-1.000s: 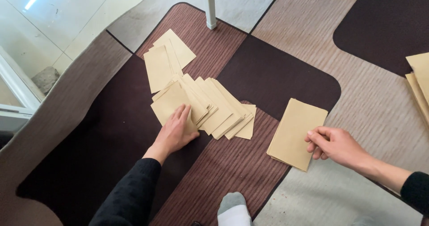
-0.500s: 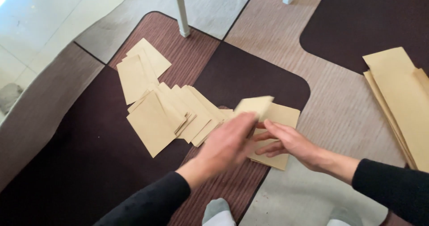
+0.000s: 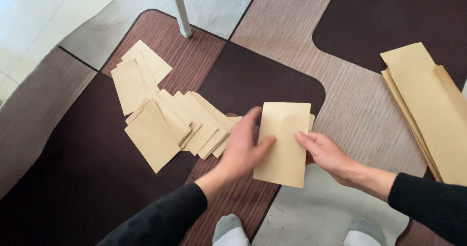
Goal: Folding brown paper sheets into envelopes and stacking them.
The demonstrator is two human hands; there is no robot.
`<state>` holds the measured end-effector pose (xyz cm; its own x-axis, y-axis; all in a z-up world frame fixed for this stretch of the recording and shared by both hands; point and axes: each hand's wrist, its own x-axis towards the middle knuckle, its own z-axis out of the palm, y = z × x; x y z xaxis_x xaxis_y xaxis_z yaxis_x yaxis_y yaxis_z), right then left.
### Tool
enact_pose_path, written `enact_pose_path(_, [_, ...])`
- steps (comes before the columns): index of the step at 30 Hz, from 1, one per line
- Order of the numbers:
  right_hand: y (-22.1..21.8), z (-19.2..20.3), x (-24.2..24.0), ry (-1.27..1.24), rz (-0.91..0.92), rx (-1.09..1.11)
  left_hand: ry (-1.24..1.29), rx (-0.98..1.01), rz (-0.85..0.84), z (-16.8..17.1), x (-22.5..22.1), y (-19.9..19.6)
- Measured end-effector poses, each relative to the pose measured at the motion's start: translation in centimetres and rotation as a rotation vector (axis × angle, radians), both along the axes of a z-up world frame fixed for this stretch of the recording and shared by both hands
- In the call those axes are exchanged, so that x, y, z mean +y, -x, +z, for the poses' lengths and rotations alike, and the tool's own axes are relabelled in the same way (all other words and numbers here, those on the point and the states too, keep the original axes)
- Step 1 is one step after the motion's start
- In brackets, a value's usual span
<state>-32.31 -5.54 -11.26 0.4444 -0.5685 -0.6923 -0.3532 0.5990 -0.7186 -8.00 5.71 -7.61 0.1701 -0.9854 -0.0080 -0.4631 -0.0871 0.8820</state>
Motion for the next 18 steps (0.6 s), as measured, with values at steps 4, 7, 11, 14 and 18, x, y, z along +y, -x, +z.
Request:
enact_pose_path(4, [0.5,-0.2,0.3,0.052,0.040,0.024,-0.519,0.097,0.147,-3.6,0.5,-0.7])
enact_pose_path(7, [0.6,1.3,0.9,-0.001,0.111,0.131,-0.560,-0.009,0.084,-2.9,1.0,-0.6])
enact_pose_path(11, [2.1,-0.9,1.0,-0.061,0.184,0.194,-0.613,-0.063,-0.004,-5.8,0.3,-0.9])
enact_pose_path(14, [2.3,-2.0,-0.3,-0.019,0.267,0.263,-0.606,-0.118,-0.064,-6.4,-1.4,-1.2])
enact_pose_path(18, [2.5,-3.5,-2.6,0.071,0.296,0.336,-0.522,-0.185,-0.104,-5.7,-3.9,-1.1])
